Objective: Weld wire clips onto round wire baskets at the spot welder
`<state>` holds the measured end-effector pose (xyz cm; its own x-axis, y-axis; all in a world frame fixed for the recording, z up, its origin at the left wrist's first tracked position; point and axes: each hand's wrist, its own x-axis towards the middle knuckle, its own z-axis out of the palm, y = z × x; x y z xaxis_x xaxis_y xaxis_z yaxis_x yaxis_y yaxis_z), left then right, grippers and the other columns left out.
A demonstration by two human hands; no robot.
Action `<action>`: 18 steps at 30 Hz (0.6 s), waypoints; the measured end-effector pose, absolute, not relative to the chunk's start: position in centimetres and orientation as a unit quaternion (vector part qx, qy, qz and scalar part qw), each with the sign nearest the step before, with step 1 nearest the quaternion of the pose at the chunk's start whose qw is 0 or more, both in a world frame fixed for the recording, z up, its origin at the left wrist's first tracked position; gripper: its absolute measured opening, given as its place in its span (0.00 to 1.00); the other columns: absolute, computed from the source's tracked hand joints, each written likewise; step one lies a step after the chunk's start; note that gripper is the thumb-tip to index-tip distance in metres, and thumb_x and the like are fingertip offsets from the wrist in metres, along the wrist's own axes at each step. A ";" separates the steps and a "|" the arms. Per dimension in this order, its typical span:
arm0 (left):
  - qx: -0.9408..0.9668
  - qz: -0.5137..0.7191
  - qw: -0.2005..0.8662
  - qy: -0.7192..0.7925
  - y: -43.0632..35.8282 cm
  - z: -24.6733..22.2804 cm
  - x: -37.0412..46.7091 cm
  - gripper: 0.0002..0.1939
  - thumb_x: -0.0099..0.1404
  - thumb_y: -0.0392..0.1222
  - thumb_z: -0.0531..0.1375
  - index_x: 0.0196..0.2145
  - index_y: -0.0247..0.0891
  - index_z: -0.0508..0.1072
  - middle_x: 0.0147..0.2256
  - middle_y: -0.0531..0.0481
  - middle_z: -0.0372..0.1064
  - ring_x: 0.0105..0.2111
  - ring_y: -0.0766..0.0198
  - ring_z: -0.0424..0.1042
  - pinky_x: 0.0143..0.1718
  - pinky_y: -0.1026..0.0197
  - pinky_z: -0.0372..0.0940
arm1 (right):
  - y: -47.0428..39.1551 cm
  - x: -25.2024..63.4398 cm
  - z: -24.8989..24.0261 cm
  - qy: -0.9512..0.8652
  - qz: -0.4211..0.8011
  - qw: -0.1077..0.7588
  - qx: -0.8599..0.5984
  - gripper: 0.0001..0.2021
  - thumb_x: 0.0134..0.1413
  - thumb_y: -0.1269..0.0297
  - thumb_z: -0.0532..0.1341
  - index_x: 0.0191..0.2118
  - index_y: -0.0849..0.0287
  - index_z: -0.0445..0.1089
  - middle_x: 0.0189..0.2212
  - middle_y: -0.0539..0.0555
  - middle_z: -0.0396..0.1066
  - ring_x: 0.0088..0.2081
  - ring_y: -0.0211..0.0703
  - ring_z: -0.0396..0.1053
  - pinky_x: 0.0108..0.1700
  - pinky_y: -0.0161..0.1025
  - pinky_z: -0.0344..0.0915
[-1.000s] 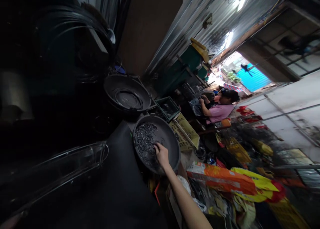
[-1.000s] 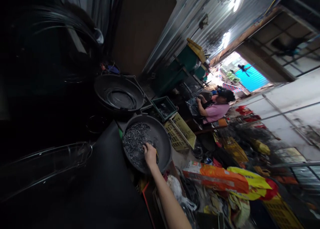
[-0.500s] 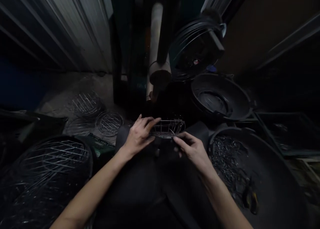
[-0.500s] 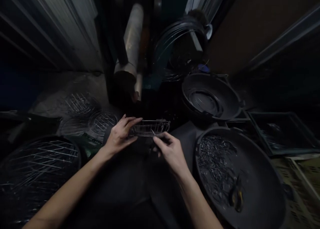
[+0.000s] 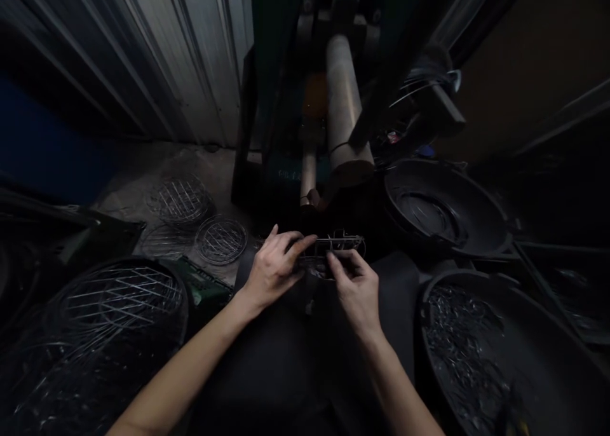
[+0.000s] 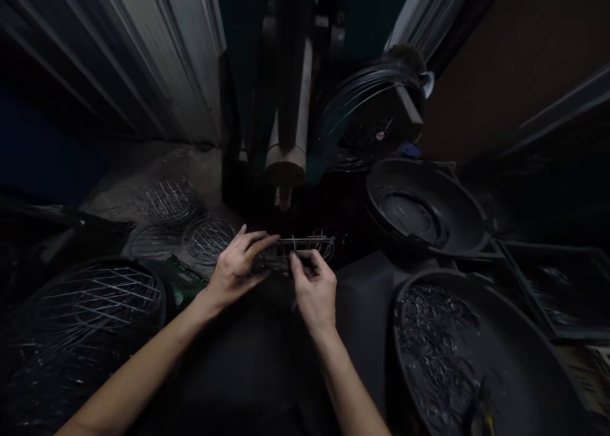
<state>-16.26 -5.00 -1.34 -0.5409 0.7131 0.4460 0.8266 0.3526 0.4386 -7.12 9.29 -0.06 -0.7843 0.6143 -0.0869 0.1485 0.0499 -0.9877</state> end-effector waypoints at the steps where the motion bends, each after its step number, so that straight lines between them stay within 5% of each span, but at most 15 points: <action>1: -0.467 -0.327 0.084 -0.817 -5.1 -1.4 -16.4 0.30 0.59 0.36 0.60 0.58 0.42 0.56 0.48 0.46 0.63 0.50 0.59 0.66 0.62 0.43 0.51 | 9.1 -7.3 -0.2 -0.719 0.610 0.198 -0.268 0.13 0.49 0.54 0.63 0.30 0.60 0.69 0.26 0.50 0.70 0.27 0.38 0.68 0.32 0.35 0.67; 11: -0.450 -0.369 0.085 -0.809 -4.8 -1.4 -17.8 0.32 0.57 0.35 0.62 0.57 0.43 0.56 0.48 0.46 0.63 0.50 0.58 0.66 0.61 0.41 0.51 | 8.7 -8.6 -0.2 -0.816 0.463 0.269 -0.219 0.10 0.55 0.58 0.59 0.30 0.59 0.68 0.25 0.49 0.68 0.27 0.36 0.66 0.31 0.33 0.63; 18: -0.447 -0.381 0.095 -0.803 -4.8 -1.1 -18.2 0.32 0.57 0.35 0.63 0.57 0.42 0.57 0.48 0.45 0.63 0.51 0.56 0.66 0.61 0.40 0.51 | 8.5 -9.3 0.2 -0.795 0.481 0.285 -0.236 0.10 0.55 0.57 0.59 0.34 0.59 0.70 0.29 0.51 0.71 0.30 0.38 0.68 0.32 0.33 0.65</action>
<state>-18.17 -4.79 -1.08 -0.5819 0.6464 0.4935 0.7910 0.3089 0.5281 -9.29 8.45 0.18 -0.7259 0.6496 0.2261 0.1015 0.4263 -0.8989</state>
